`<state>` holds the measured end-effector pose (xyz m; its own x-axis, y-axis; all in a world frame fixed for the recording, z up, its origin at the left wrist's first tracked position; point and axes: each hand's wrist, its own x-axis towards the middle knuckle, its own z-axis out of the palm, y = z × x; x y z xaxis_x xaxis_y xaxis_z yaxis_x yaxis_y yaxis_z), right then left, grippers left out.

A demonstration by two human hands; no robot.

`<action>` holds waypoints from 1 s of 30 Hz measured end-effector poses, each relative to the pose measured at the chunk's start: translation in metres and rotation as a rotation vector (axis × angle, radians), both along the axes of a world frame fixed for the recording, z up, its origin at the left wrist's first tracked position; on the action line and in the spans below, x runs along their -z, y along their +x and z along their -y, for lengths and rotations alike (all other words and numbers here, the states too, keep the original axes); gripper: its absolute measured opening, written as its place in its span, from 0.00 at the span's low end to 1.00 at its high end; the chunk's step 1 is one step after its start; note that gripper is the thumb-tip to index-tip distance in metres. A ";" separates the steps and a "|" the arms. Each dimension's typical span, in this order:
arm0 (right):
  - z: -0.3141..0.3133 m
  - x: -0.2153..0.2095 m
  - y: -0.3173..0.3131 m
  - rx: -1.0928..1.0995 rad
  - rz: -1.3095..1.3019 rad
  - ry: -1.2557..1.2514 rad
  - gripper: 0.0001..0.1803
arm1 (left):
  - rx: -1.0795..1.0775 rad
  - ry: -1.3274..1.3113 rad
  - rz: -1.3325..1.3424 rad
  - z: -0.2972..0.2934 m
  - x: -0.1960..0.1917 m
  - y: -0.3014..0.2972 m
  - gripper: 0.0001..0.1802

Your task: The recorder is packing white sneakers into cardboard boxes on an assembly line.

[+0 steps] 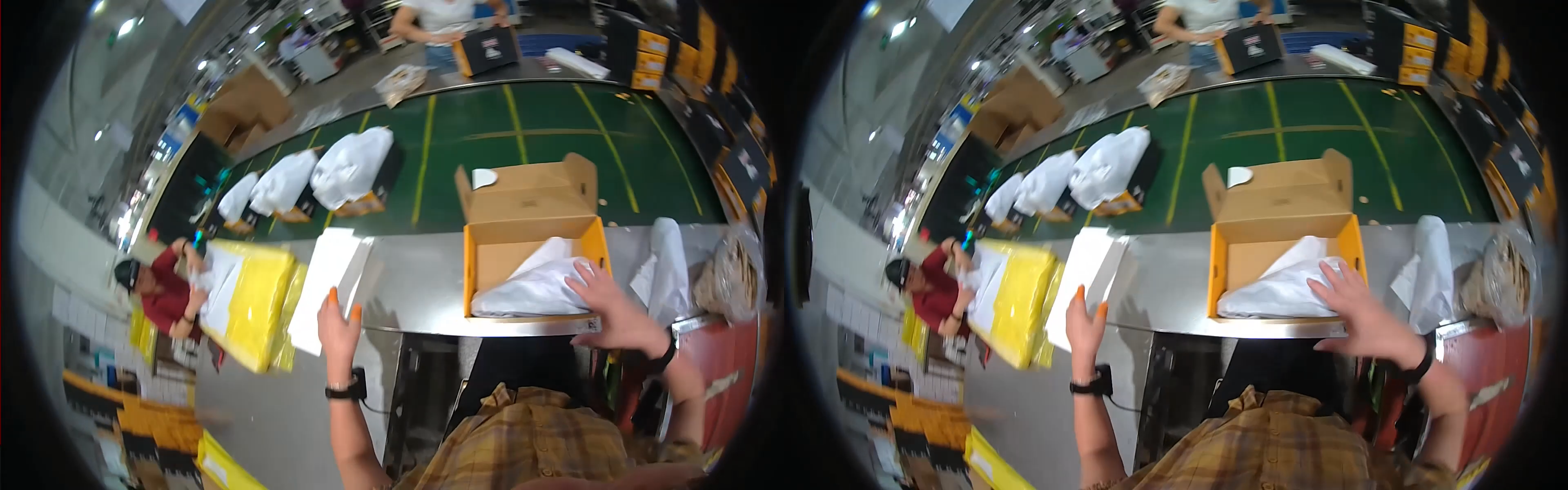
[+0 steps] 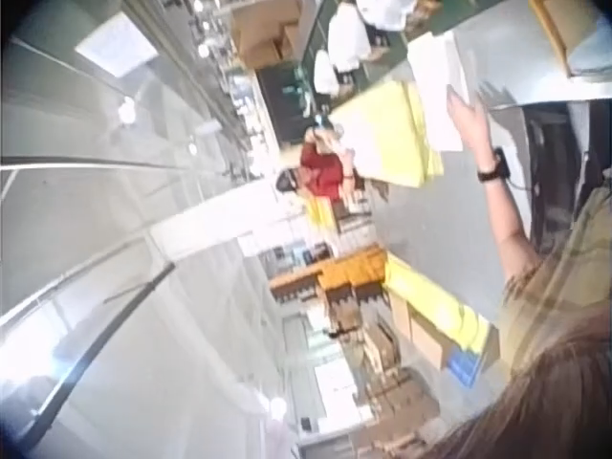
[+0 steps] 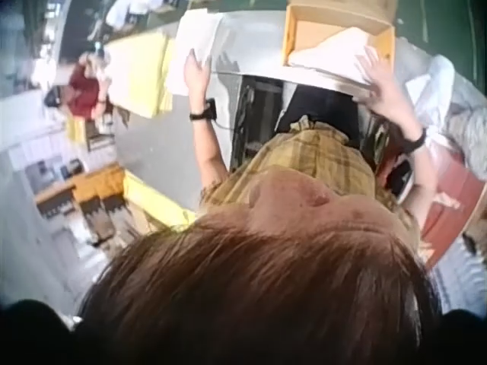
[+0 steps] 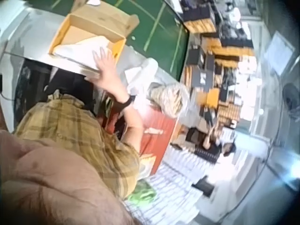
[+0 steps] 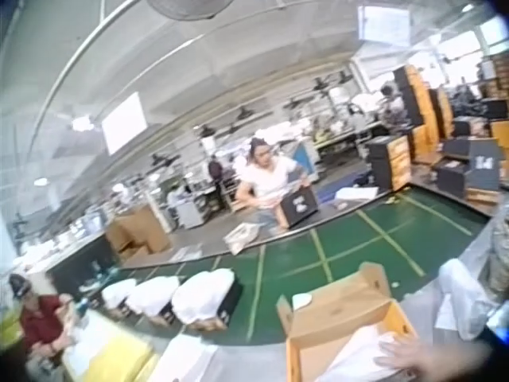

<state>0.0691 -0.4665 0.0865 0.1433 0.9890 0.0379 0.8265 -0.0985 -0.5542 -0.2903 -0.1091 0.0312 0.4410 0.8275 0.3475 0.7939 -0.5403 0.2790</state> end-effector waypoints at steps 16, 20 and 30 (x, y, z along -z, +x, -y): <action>-0.054 0.088 -0.003 0.209 0.300 -0.154 0.49 | -0.166 0.094 -0.651 -0.083 0.074 -0.074 0.11; -0.045 0.079 -0.001 0.125 0.304 -0.157 0.44 | -0.251 0.070 -0.628 -0.078 0.055 -0.069 0.25; -0.035 0.092 -0.003 0.090 0.266 -0.130 0.43 | 0.233 0.065 -0.034 0.031 -0.059 0.063 0.19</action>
<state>0.0665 -0.4317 -0.0053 0.2324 0.9718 -0.0400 0.9257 -0.2337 -0.2975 -0.2268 -0.1406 0.0901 0.6299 0.6782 0.3785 0.6538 -0.7261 0.2129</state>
